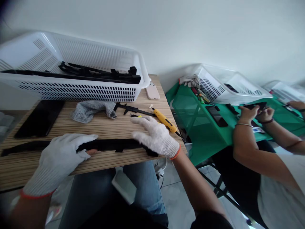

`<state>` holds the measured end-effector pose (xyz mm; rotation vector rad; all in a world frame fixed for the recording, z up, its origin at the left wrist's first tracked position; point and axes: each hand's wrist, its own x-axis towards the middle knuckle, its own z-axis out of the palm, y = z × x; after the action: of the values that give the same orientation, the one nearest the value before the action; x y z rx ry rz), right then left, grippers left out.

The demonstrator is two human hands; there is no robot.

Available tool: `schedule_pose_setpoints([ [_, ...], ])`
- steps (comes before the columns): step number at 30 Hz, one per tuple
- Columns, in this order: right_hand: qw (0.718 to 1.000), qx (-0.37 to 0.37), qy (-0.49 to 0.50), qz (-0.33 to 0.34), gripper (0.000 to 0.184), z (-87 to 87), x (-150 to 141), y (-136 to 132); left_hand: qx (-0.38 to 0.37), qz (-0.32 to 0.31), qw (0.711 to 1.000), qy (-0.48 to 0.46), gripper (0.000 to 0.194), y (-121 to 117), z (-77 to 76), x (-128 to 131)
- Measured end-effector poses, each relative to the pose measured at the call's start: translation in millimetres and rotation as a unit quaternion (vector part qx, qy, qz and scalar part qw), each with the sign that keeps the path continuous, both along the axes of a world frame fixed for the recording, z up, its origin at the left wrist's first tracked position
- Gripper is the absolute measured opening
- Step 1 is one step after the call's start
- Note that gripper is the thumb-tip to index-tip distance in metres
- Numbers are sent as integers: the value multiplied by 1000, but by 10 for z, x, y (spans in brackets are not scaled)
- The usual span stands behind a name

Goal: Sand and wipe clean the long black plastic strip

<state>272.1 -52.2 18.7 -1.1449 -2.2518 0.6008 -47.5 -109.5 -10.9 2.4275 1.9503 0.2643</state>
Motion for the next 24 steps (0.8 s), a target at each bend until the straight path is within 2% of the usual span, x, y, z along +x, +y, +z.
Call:
schedule_pose_setpoints([
  [2, 995, 80, 3, 56, 62, 18, -80, -156, 2, 2, 1000, -1, 33, -3, 2, 12],
  [4, 979, 125, 36, 157, 46, -19, -190, -344, 5, 6, 1000, -5, 32, -4, 0, 22],
  [6, 966, 101, 36, 233, 27, -99, -320, -548, -4, 12, 1000, -7, 32, -1, 1, 29],
  [8, 971, 35, -61, 230, 25, -181, -456, -754, -21, 19, 1000, -6, 33, 4, 7, 34],
  [10, 963, -29, -204, 176, 25, -233, -580, -944, -31, 27, 999, -1, 33, 8, 20, 40],
  [12, 935, -95, -314, 134, 25, -267, -669, -1096, -33, 27, 999, 5, 34, 8, 33, 46],
  [14, 905, -150, -376, 131, 32, -322, -702, -1189, -32, 24, 999, 13, 34, 6, 41, 51],
  [16, 893, -160, -389, 160, 42, -423, -673, -1211, -32, 23, 999, 18, 35, 4, 41, 52],
  [20, 908, -132, -334, 217, 68, -625, -537, -1100, -27, 20, 999, 9, 35, 5, 20, 44],
  [22, 908, -140, -329, 217, 73, -619, -489, -1021, -21, 21, 1000, 0, 34, 5, 9, 41],
  [24, 905, -164, -325, 217, 75, -526, -456, -959, -17, 24, 1000, -2, 33, 4, 4, 39],
])
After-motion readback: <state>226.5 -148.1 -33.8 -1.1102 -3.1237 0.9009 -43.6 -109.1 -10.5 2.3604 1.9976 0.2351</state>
